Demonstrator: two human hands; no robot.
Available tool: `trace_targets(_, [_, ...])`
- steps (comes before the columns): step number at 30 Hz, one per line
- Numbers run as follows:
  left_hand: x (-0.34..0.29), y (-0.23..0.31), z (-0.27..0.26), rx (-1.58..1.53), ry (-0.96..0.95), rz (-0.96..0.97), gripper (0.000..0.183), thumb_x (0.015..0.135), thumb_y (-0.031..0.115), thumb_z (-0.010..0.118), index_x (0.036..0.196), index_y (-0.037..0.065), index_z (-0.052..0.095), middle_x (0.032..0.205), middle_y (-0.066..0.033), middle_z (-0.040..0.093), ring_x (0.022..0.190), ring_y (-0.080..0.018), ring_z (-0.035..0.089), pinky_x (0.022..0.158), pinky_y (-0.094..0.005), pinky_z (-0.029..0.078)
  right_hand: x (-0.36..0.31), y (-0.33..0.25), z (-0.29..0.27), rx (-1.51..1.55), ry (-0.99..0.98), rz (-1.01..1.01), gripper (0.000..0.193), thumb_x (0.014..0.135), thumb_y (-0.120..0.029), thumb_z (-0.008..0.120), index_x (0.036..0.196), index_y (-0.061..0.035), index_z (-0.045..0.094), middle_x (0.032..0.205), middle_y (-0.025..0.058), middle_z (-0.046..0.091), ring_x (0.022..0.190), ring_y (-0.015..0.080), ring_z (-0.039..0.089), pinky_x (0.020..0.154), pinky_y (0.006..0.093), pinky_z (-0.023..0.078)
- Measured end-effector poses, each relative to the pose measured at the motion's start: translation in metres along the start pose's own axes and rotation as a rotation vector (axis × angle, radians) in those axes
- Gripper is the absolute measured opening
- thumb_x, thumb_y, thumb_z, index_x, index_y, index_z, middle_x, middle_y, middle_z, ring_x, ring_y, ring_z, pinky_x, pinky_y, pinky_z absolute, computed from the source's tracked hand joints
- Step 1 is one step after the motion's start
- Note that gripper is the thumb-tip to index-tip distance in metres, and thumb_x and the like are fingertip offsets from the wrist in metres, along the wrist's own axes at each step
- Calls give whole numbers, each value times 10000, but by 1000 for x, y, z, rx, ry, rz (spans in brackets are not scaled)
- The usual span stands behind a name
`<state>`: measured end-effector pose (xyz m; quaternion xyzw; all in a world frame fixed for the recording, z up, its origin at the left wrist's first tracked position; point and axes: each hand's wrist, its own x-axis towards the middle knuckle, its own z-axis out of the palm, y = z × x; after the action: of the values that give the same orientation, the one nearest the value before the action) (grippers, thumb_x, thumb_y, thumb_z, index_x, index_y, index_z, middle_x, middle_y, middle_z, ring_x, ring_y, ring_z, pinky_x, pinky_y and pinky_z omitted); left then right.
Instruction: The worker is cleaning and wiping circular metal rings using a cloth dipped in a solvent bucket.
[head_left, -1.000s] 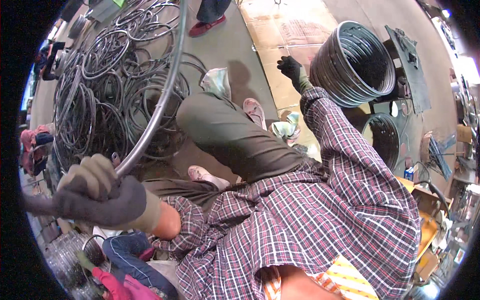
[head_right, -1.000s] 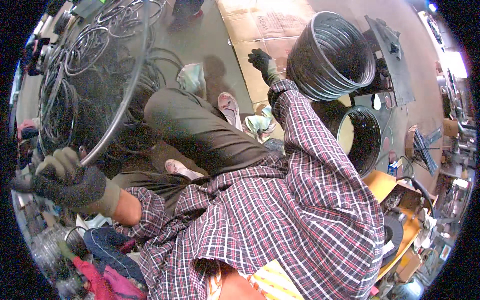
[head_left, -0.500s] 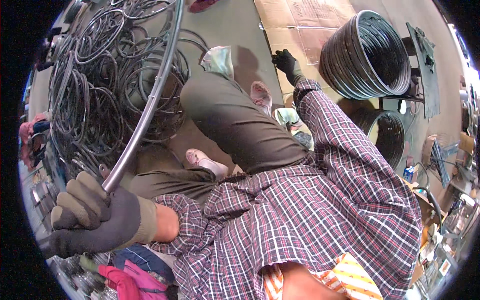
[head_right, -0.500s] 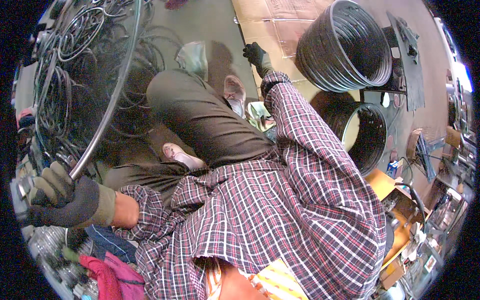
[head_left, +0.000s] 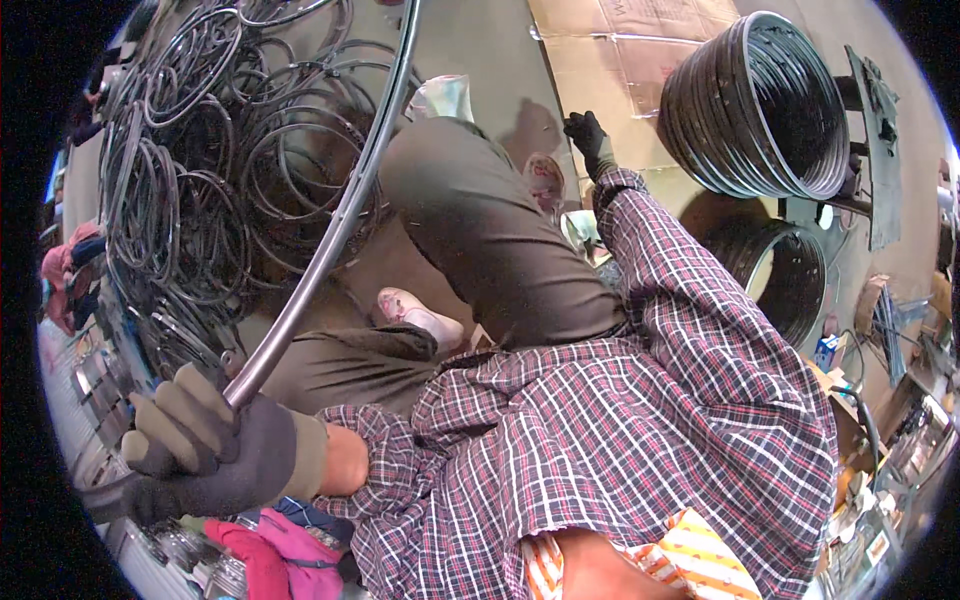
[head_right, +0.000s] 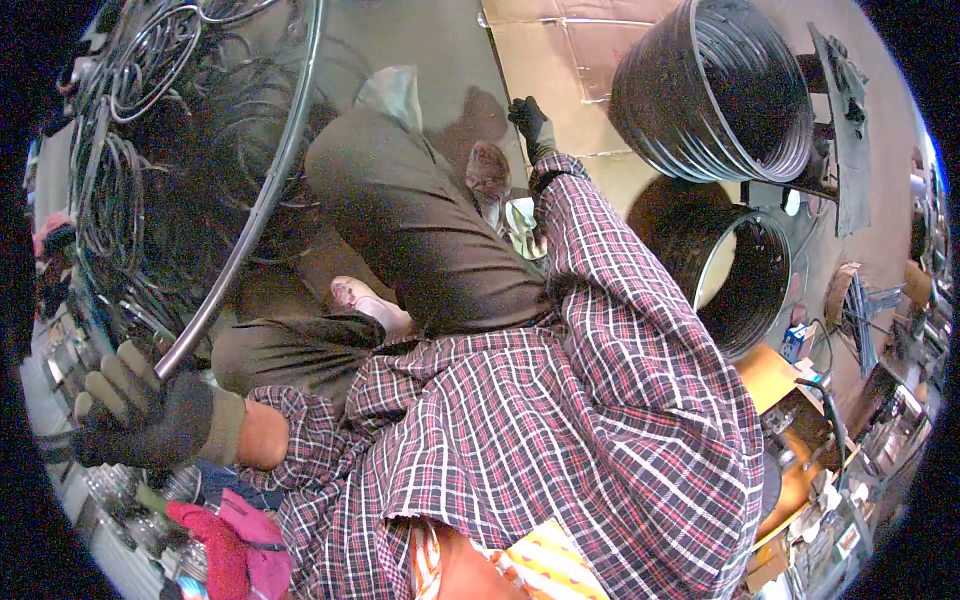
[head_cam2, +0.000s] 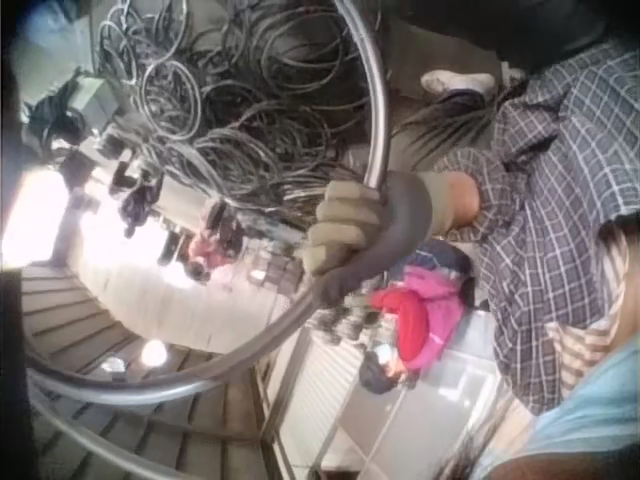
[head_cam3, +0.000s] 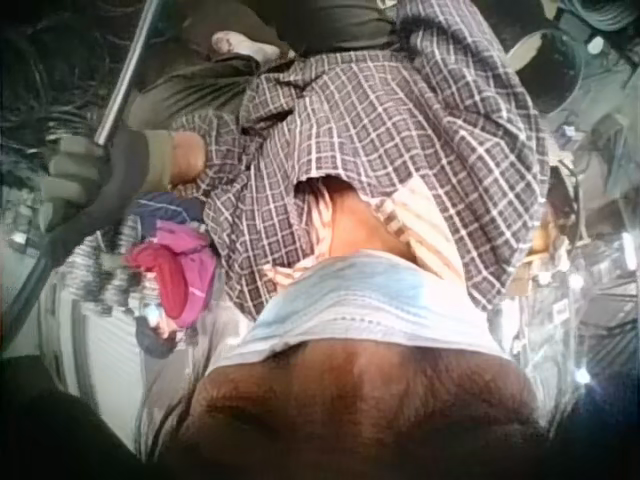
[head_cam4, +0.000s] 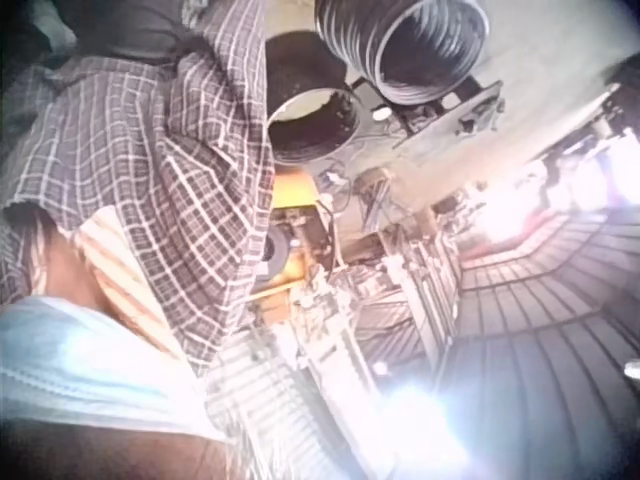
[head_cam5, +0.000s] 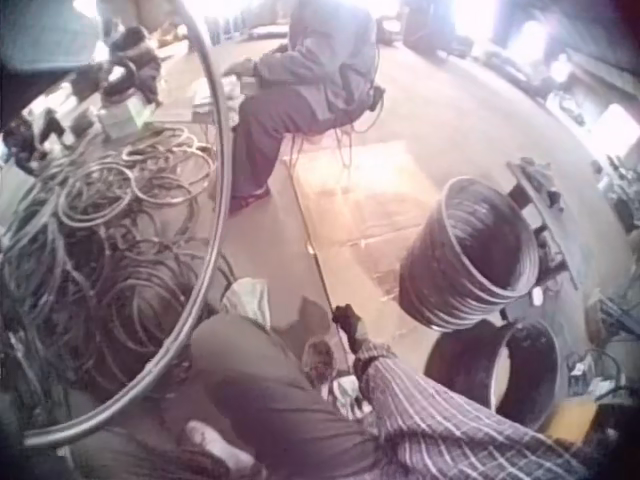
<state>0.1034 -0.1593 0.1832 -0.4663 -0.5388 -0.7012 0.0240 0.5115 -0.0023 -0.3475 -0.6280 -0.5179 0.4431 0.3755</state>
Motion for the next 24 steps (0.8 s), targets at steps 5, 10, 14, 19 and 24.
trace_targets(5, [5,4,-37,-583,-184,-188,467,999,478,414,660,179,298,557,57,277,448,-77,234,460,-245,228,-20,-37,27,915,137,422,348,985,-243,515,1198,30,554,1086,135,625,912,245,618,790,325,494])
trace_targets(10, [8,2,-38,-809,-344,-302,448,997,472,419,659,196,313,553,56,279,473,-83,271,494,-234,254,-23,-4,26,578,34,293,676,965,-505,473,1375,32,466,1369,156,538,1236,274,529,1080,392,382])
trace_targets(14, [4,-1,-35,-1034,-463,-347,449,993,466,435,660,187,319,558,50,281,478,-90,262,494,-248,253,-17,27,2,897,82,373,671,968,-498,464,1396,18,444,1395,140,517,1227,288,530,1071,390,386])
trace_targets(19, [6,-20,-68,-816,-367,-343,412,989,426,479,701,145,389,606,30,315,494,-95,256,506,-269,249,-55,-87,9,725,-34,566,485,987,-423,465,1351,-109,528,1295,61,604,1186,199,543,997,395,373])
trace_targets(24, [5,-40,-51,-839,-352,-346,398,997,419,468,722,137,411,600,32,309,501,-92,264,508,-268,247,-55,-172,-94,408,-73,59,462,1008,-361,415,1372,-91,504,1328,77,583,1202,208,560,1004,384,405])
